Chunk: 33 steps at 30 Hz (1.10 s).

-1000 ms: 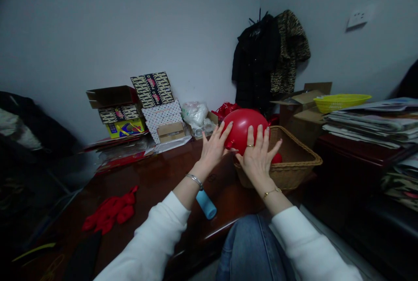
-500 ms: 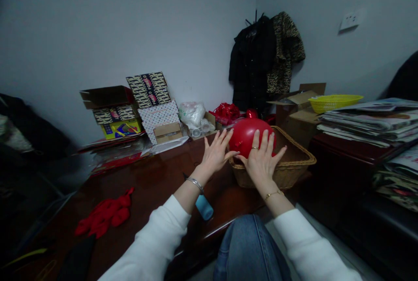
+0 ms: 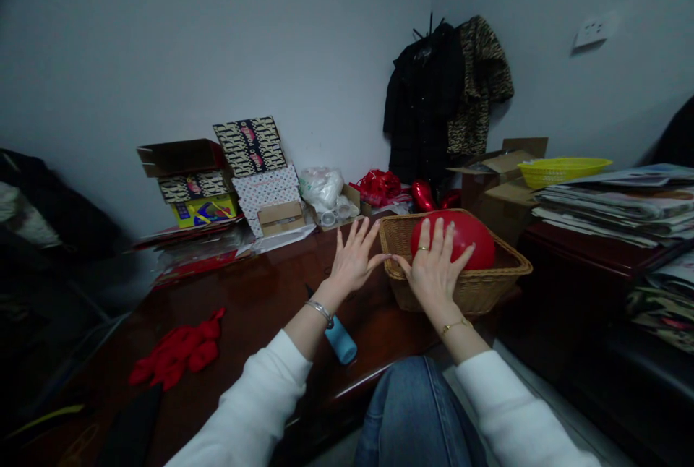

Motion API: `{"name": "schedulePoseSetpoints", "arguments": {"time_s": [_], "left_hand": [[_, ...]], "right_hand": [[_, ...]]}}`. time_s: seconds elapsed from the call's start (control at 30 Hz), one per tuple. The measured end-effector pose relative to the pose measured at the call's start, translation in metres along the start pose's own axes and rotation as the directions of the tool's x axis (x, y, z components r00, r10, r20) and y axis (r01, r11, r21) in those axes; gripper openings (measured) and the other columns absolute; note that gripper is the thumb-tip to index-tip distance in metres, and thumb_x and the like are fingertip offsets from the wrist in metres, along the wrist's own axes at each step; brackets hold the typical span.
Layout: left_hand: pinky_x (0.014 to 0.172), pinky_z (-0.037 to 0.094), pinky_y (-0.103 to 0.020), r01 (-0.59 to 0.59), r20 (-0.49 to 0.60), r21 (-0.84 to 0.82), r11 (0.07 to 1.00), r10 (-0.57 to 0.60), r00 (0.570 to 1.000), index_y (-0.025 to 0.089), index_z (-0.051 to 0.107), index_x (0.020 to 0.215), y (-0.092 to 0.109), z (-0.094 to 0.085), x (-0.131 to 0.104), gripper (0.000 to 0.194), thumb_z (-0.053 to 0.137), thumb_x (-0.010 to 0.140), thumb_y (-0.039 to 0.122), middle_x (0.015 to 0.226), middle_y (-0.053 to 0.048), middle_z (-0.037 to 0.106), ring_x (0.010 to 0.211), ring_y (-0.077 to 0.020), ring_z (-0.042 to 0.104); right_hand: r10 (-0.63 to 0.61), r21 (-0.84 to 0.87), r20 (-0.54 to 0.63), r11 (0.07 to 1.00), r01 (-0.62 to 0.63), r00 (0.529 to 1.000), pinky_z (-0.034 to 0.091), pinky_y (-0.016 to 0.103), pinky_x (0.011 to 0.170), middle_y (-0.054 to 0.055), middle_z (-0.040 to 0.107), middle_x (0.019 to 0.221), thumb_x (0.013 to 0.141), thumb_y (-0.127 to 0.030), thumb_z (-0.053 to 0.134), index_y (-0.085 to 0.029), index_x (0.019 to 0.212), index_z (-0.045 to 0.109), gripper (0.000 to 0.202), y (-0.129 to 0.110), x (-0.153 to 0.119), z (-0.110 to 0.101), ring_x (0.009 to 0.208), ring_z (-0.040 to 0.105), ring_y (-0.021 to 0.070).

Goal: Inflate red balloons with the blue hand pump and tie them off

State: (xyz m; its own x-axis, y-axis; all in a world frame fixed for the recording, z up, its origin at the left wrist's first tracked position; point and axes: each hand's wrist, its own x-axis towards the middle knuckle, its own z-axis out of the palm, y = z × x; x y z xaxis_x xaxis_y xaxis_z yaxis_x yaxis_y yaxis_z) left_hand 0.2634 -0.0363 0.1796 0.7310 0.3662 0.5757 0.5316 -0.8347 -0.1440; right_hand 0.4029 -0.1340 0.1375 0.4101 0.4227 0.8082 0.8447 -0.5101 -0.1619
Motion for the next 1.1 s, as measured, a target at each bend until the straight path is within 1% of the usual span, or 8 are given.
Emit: {"name": "schedulePoseSetpoints", "arguments": {"time_s": [0.17,0.3,0.43,0.6,0.8,0.93,1.1], "left_hand": [[0.11,0.015,-0.056,0.025,0.008,0.01,1.0,-0.025,1.0,0.025,0.016,0.148,-0.006,0.001,-0.007,0.071,0.03,0.087,0.06,0.154,-0.007,0.017,0.142,-0.0273,0.006],[0.11,0.015,-0.056,0.04,-0.001,0.003,0.999,-0.04,0.999,0.025,0.016,0.148,-0.012,0.0,-0.014,0.072,0.03,0.087,0.06,0.154,-0.008,0.017,0.142,-0.0273,0.006],[0.11,0.015,-0.056,0.067,-0.003,0.001,0.998,-0.067,0.998,0.025,0.015,0.148,-0.022,-0.002,-0.024,0.071,0.033,0.088,0.058,0.154,-0.008,0.018,0.142,-0.0273,0.006],[0.11,0.015,-0.056,0.122,-0.007,0.003,0.993,-0.122,0.993,0.025,0.014,0.148,-0.041,-0.004,-0.045,0.071,0.033,0.088,0.058,0.154,-0.008,0.018,0.142,-0.0271,0.006],[0.111,0.014,-0.055,0.229,0.003,0.043,0.972,-0.23,0.973,0.024,0.014,0.148,-0.072,-0.004,-0.083,0.072,0.032,0.088,0.058,0.154,-0.008,0.017,0.142,-0.0261,0.004],[0.111,0.015,-0.054,0.295,0.036,0.063,0.953,-0.298,0.954,0.022,0.013,0.148,-0.095,-0.003,-0.118,0.072,0.032,0.088,0.058,0.154,-0.009,0.018,0.142,-0.0254,0.004],[0.111,0.014,-0.054,0.391,0.07,0.108,0.914,-0.399,0.914,0.023,0.014,0.148,-0.124,-0.002,-0.164,0.072,0.033,0.088,0.057,0.154,-0.009,0.019,0.142,-0.0257,0.006]], "right_hand": [[-0.004,-0.001,-0.011,1.0,0.004,1.0,0.012,0.07,0.099,0.023,0.015,0.151,0.086,-0.051,0.039,-0.008,0.145,0.009,0.08,-0.006,-0.001,0.001,0.136,0.013,0.0389],[-0.027,0.005,-0.013,1.0,0.027,1.0,0.014,0.07,0.098,0.024,0.016,0.15,0.087,-0.051,0.038,-0.006,0.145,0.009,0.079,-0.016,-0.001,0.001,0.136,0.013,0.0395],[-0.053,0.042,-0.023,0.998,0.054,0.998,0.015,0.069,0.099,0.024,0.019,0.149,0.087,-0.051,0.039,-0.006,0.145,0.011,0.078,-0.033,0.0,0.0,0.136,0.014,0.0386],[-0.113,0.11,-0.045,0.987,0.117,0.993,0.014,0.067,0.101,0.025,0.021,0.148,0.087,-0.051,0.04,-0.006,0.144,0.014,0.077,-0.062,-0.004,0.001,0.136,0.016,0.038],[-0.196,0.199,-0.023,0.96,0.197,0.98,0.016,0.066,0.101,0.026,0.021,0.148,0.088,-0.045,0.041,-0.004,0.143,0.016,0.073,-0.103,-0.019,0.008,0.136,0.016,0.0368],[-0.28,0.277,0.004,0.923,0.268,0.96,0.016,0.066,0.102,0.026,0.022,0.148,0.088,-0.044,0.042,-0.004,0.143,0.017,0.073,-0.134,-0.036,0.015,0.137,0.015,0.0364],[-0.376,0.37,0.048,0.867,0.333,0.925,0.015,0.064,0.103,0.026,0.02,0.149,0.089,-0.044,0.04,-0.004,0.143,0.018,0.07,-0.175,-0.065,0.025,0.138,0.014,0.0361]]}}
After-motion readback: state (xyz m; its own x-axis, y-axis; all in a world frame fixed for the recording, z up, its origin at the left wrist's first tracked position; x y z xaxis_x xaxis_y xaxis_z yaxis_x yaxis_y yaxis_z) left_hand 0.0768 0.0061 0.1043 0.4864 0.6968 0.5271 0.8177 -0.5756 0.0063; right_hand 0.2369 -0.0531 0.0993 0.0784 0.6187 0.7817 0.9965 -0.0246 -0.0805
